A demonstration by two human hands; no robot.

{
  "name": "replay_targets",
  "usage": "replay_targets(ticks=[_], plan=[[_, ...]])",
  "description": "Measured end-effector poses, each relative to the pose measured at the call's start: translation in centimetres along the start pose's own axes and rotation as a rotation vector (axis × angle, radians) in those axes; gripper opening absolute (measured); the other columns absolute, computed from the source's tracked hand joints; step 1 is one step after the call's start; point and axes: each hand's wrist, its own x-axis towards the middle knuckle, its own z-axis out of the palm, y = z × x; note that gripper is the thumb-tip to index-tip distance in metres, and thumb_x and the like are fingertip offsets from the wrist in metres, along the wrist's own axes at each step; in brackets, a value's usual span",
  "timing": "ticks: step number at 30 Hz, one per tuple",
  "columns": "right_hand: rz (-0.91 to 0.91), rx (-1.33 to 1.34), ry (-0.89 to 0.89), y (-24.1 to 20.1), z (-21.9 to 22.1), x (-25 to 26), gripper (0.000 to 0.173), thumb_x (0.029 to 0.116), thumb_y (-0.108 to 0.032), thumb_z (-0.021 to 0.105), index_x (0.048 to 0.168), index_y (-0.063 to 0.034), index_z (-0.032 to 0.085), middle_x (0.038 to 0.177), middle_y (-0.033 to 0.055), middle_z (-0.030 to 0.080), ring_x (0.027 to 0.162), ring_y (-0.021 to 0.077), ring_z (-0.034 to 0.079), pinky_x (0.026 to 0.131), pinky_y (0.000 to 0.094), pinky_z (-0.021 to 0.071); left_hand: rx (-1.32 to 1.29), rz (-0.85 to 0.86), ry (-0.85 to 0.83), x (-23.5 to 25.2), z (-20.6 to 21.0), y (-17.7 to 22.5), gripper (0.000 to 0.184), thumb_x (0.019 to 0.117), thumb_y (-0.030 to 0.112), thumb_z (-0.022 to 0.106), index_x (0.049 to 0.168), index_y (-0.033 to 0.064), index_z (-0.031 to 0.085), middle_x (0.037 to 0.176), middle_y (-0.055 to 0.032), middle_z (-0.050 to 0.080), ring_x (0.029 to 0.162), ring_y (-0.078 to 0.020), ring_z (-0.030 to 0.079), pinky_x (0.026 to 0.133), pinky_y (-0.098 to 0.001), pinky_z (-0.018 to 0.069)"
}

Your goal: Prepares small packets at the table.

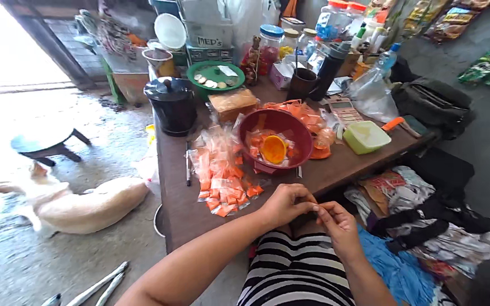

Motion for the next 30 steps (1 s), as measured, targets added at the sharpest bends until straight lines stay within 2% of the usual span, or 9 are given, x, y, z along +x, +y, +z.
replay_targets(ticks=[5, 7, 9, 11, 14, 19, 24, 27, 30], plan=[[-0.022, -0.012, -0.079, 0.2, -0.5, 0.1, 0.014, 0.0998, -0.024, 0.066, 0.105, -0.0119, 0.072, 0.089, -0.0090, 0.072, 0.075, -0.0034, 0.064, 0.066, 0.0138, 0.0532, 0.155, 0.117, 0.002, 0.2, 0.4, -1.1, 0.027, 0.1015, 0.018, 0.061, 0.086, -0.0016, 0.069, 0.079, -0.0086, 0.063, 0.076, -0.0104, 0.061, 0.073, -0.0215, 0.0501], [-0.084, -0.126, -0.111, 0.1, -2.3, 1.3, 0.034, 0.1005, -0.039, 0.062, 0.119, -0.0108, 0.069, 0.103, -0.0067, 0.073, 0.090, 0.0012, 0.068, 0.080, 0.0212, 0.0569, 0.181, 0.151, -0.025, 0.2, 0.5, -1.3, 0.032, 0.1038, 0.022, 0.058, 0.083, -0.0007, 0.066, 0.076, -0.0082, 0.059, 0.073, -0.0114, 0.058, 0.070, -0.0217, 0.0483], [-0.119, -0.299, -0.096, -0.8, -4.9, 3.8, 0.045, 0.1020, -0.043, 0.058, 0.126, -0.0050, 0.064, 0.116, -0.0005, 0.071, 0.102, 0.0060, 0.067, 0.090, 0.0273, 0.0560, 0.209, 0.191, -0.109, 0.0, 0.6, -1.6, 0.036, 0.1042, 0.027, 0.059, 0.081, 0.0007, 0.067, 0.075, -0.0078, 0.059, 0.072, -0.0131, 0.059, 0.069, -0.0242, 0.0499], [-0.076, -0.537, -0.029, -2.9, -7.7, 7.7, 0.041, 0.1005, -0.032, 0.061, 0.126, 0.0002, 0.064, 0.116, 0.0081, 0.069, 0.098, 0.0104, 0.067, 0.087, 0.0304, 0.0565, 0.283, 0.234, -0.250, -0.4, 0.7, -2.1, 0.039, 0.1019, 0.033, 0.062, 0.079, 0.0024, 0.069, 0.074, -0.0079, 0.062, 0.071, -0.0170, 0.062, 0.067, -0.0307, 0.0534], [0.027, -0.846, 0.010, -4.8, -11.6, 15.3, 0.028, 0.1011, -0.019, 0.063, 0.122, -0.0007, 0.068, 0.117, 0.0182, 0.066, 0.100, 0.0274, 0.066, 0.088, 0.0460, 0.0556, 0.474, 0.299, -0.477, -1.0, 1.2, -2.9, 0.031, 0.0956, 0.029, 0.070, 0.077, 0.0043, 0.069, 0.076, -0.0093, 0.064, 0.073, -0.0234, 0.069, 0.064, -0.0408, 0.0574], [0.112, -1.201, -0.088, -3.3, -16.3, 28.5, 0.028, 0.1055, -0.016, 0.054, 0.122, -0.0008, 0.071, 0.127, 0.0269, 0.063, 0.120, 0.0428, 0.060, 0.105, 0.0599, 0.0436, 0.614, 0.387, -0.534, -1.2, 1.3, -3.5, 0.023, 0.0917, 0.026, 0.074, 0.078, 0.0074, 0.070, 0.080, -0.0068, 0.066, 0.077, -0.0214, 0.070, 0.067, -0.0367, 0.0586], [0.402, -1.403, -0.152, 1.1, -18.1, 35.5, 0.043, 0.1018, -0.041, 0.060, 0.126, -0.0071, 0.072, 0.144, 0.0276, 0.052, 0.138, 0.0492, 0.042, 0.109, 0.0690, 0.0334, 0.686, 0.430, -0.551, -1.4, 1.4, -3.6, 0.022, 0.0935, 0.025, 0.072, 0.079, 0.0084, 0.070, 0.081, -0.0061, 0.066, 0.079, -0.0208, 0.070, 0.068, -0.0336, 0.0587], [0.549, -1.371, -0.216, 3.0, -18.7, 37.4, 0.056, 0.1009, -0.051, 0.058, 0.128, -0.0032, 0.069, 0.139, 0.0283, 0.057, 0.135, 0.0479, 0.047, 0.109, 0.0699, 0.0328, 0.708, 0.447, -0.547, -1.5, 1.5, -3.7, 0.021, 0.0954, 0.023, 0.069, 0.080, 0.0090, 0.070, 0.081, -0.0052, 0.065, 0.078, -0.0199, 0.069, 0.068, -0.0321, 0.0579], [0.578, -1.197, -0.212, 3.0, -18.8, 37.8, 0.043, 0.1016, -0.034, 0.063, 0.123, 0.0029, 0.068, 0.125, 0.0292, 0.063, 0.121, 0.0444, 0.058, 0.103, 0.0663, 0.0400, 0.715, 0.451, -0.541, -1.6, 1.5, -3.7, 0.022, 0.0963, 0.023, 0.068, 0.079, 0.0098, 0.069, 0.081, -0.0046, 0.065, 0.078, -0.0192, 0.069, 0.067, -0.0314, 0.0577]])
